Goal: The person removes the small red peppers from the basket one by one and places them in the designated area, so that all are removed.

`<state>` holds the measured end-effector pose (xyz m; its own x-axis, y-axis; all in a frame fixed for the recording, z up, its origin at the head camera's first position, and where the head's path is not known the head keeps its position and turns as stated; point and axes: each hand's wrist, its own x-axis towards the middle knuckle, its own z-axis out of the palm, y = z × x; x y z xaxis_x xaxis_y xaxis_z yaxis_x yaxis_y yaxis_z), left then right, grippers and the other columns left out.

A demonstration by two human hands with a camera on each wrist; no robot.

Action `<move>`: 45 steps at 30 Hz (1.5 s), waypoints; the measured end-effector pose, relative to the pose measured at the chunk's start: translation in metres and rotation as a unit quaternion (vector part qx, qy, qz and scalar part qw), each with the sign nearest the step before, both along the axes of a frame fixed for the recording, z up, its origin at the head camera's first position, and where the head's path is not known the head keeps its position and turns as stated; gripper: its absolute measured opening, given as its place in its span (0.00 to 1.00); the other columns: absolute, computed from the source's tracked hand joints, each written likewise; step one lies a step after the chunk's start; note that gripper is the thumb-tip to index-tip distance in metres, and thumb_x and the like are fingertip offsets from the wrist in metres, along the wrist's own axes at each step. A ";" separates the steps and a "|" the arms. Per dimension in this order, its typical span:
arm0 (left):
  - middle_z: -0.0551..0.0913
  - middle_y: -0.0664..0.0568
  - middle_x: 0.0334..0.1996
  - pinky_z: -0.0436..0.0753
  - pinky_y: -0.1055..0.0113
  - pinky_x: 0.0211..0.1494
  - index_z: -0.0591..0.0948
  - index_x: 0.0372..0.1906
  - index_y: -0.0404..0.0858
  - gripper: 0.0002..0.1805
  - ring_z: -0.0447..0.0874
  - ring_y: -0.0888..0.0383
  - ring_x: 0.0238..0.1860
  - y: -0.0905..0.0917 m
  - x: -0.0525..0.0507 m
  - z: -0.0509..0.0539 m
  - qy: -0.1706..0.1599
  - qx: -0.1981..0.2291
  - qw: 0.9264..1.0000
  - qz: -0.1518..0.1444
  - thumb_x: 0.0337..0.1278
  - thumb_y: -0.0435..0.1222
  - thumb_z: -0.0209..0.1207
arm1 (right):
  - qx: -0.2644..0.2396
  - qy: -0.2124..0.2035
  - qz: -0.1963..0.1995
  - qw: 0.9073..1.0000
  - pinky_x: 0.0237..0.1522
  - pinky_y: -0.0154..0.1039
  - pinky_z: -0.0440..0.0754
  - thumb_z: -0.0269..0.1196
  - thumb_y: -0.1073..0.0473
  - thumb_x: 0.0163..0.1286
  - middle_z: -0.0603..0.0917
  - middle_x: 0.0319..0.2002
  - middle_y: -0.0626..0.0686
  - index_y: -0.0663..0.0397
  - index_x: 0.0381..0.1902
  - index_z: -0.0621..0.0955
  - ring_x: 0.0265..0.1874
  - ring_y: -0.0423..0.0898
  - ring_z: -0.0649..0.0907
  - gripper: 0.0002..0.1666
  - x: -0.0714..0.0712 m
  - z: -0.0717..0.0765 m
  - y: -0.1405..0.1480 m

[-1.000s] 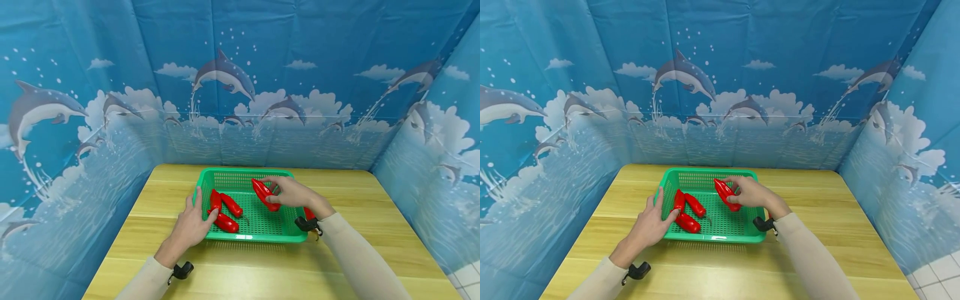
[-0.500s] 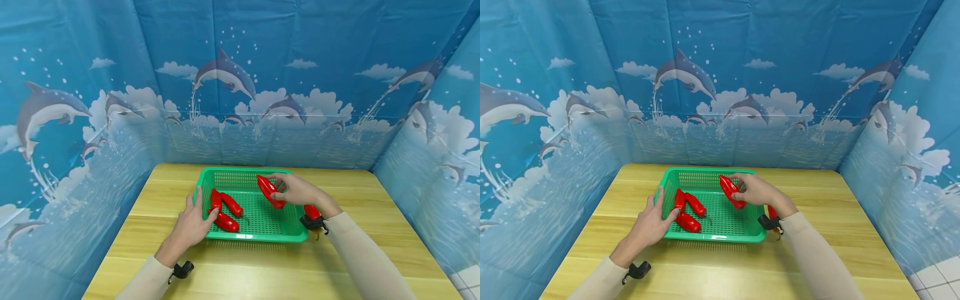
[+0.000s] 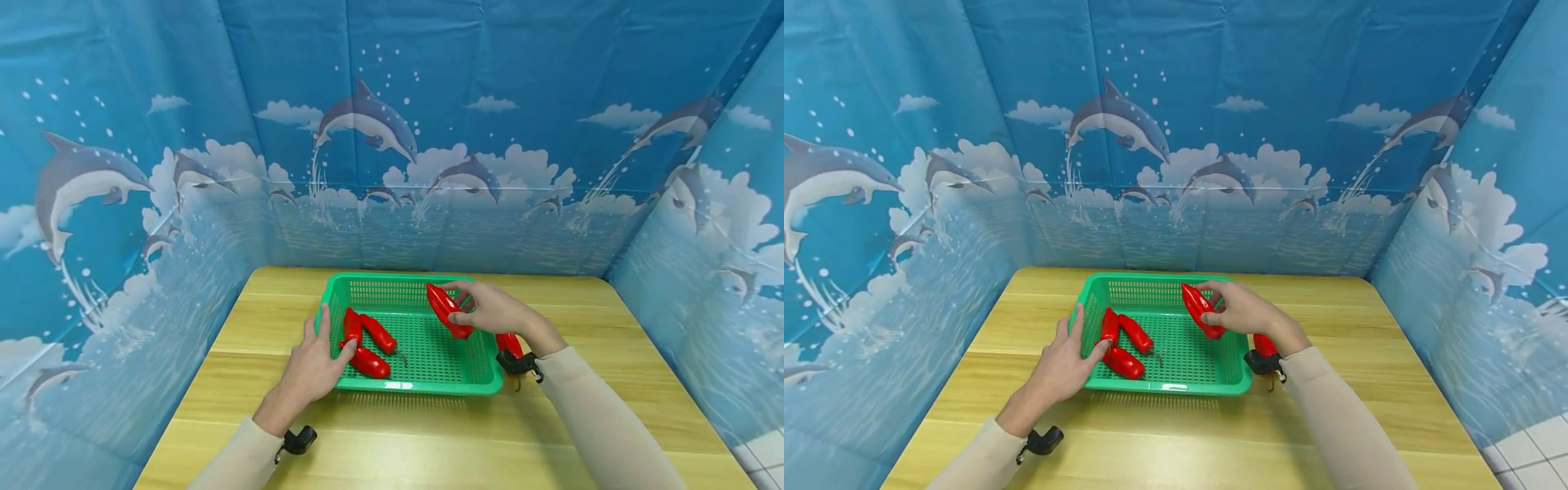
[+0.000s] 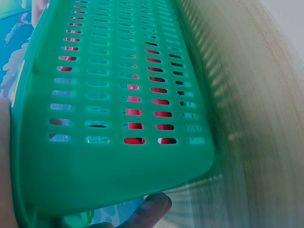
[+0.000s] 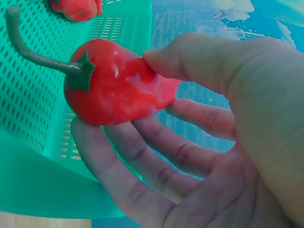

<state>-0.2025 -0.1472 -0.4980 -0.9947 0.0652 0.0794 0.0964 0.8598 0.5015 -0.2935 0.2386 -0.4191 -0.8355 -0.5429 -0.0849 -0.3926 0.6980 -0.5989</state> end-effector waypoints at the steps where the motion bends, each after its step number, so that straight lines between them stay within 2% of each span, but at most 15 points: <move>1: 0.59 0.22 0.90 0.91 0.43 0.43 0.42 0.98 0.35 0.59 0.88 0.31 0.37 0.000 -0.001 0.000 -0.003 -0.002 1.000 0.001 0.88 0.63 0.58 | -0.001 0.000 0.000 1.000 0.56 0.55 0.95 0.73 0.55 0.86 0.91 0.60 0.60 0.51 0.90 0.73 0.61 0.60 0.93 0.41 0.000 0.000 0.000; 6: 0.59 0.22 0.89 0.90 0.42 0.43 0.43 0.98 0.35 0.60 0.88 0.30 0.38 0.000 0.000 0.000 0.000 0.002 1.000 -0.001 0.87 0.64 0.58 | -0.005 0.000 -0.003 1.000 0.53 0.52 0.94 0.73 0.55 0.86 0.91 0.60 0.60 0.51 0.90 0.73 0.55 0.55 0.94 0.41 0.002 0.000 0.004; 7: 0.59 0.21 0.89 0.90 0.43 0.42 0.42 0.98 0.35 0.60 0.88 0.31 0.37 -0.003 -0.002 -0.007 0.015 -0.001 1.000 -0.005 0.87 0.67 0.56 | -0.007 -0.002 -0.004 1.000 0.52 0.51 0.93 0.73 0.55 0.86 0.91 0.60 0.60 0.51 0.90 0.73 0.53 0.54 0.94 0.41 0.002 0.000 0.005; 12: 0.60 0.21 0.89 0.90 0.42 0.43 0.42 0.98 0.37 0.60 0.88 0.29 0.37 -0.003 -0.001 -0.006 0.019 0.001 1.000 -0.005 0.87 0.68 0.55 | -0.012 -0.006 -0.012 1.000 0.48 0.48 0.91 0.72 0.53 0.86 0.90 0.63 0.61 0.49 0.90 0.73 0.49 0.51 0.93 0.40 0.003 0.002 0.008; 13: 0.60 0.21 0.89 0.90 0.41 0.44 0.42 0.98 0.36 0.60 0.88 0.29 0.38 -0.003 -0.001 -0.007 0.017 -0.001 1.000 -0.004 0.87 0.67 0.55 | -0.012 -0.006 -0.013 1.000 0.47 0.47 0.91 0.72 0.53 0.87 0.90 0.63 0.61 0.49 0.90 0.73 0.50 0.50 0.92 0.40 0.003 0.002 0.009; 14: 0.60 0.22 0.89 0.91 0.40 0.46 0.43 0.98 0.36 0.59 0.89 0.29 0.39 0.000 0.001 -0.001 0.003 0.001 1.000 0.002 0.88 0.64 0.57 | -0.013 -0.006 -0.013 1.000 0.47 0.47 0.91 0.72 0.52 0.87 0.90 0.63 0.61 0.50 0.90 0.73 0.50 0.51 0.92 0.40 0.003 0.002 0.010; 19: 0.58 0.24 0.91 0.90 0.47 0.42 0.42 0.98 0.36 0.58 0.88 0.35 0.35 -0.001 0.000 -0.001 -0.009 -0.010 1.000 0.008 0.88 0.63 0.58 | -0.027 -0.016 -0.016 0.999 0.43 0.46 0.91 0.72 0.53 0.87 0.90 0.62 0.62 0.51 0.90 0.73 0.49 0.54 0.91 0.41 0.003 0.004 0.013; 22: 0.59 0.24 0.90 0.90 0.48 0.41 0.43 0.98 0.36 0.59 0.87 0.35 0.34 -0.001 0.000 -0.001 -0.008 -0.009 1.000 0.008 0.88 0.63 0.59 | -0.030 -0.015 -0.021 0.999 0.42 0.45 0.91 0.72 0.53 0.87 0.90 0.62 0.62 0.50 0.90 0.73 0.51 0.55 0.91 0.41 0.004 0.006 0.016; 30: 0.58 0.25 0.91 0.90 0.47 0.42 0.42 0.98 0.36 0.60 0.87 0.37 0.33 0.000 -0.003 -0.003 -0.011 -0.010 1.000 0.010 0.87 0.64 0.59 | -0.020 0.005 -0.031 0.999 0.49 0.50 0.93 0.72 0.51 0.87 0.90 0.65 0.62 0.50 0.90 0.73 0.62 0.60 0.90 0.41 0.005 0.008 0.024; 38: 0.56 0.26 0.92 0.85 0.54 0.35 0.41 0.98 0.38 0.61 0.82 0.43 0.27 0.001 0.000 -0.003 -0.022 -0.007 1.000 0.012 0.86 0.66 0.59 | -0.029 0.001 -0.036 0.999 0.45 0.45 0.92 0.71 0.52 0.87 0.89 0.65 0.63 0.51 0.90 0.73 0.59 0.58 0.91 0.40 0.007 0.009 0.033; 45: 0.56 0.26 0.92 0.82 0.56 0.32 0.40 0.98 0.38 0.61 0.81 0.44 0.26 0.001 -0.002 -0.004 -0.019 -0.003 1.000 0.010 0.87 0.66 0.59 | -0.025 0.010 -0.046 0.999 0.48 0.46 0.92 0.72 0.51 0.87 0.90 0.64 0.62 0.51 0.90 0.73 0.59 0.56 0.91 0.41 0.007 0.011 0.046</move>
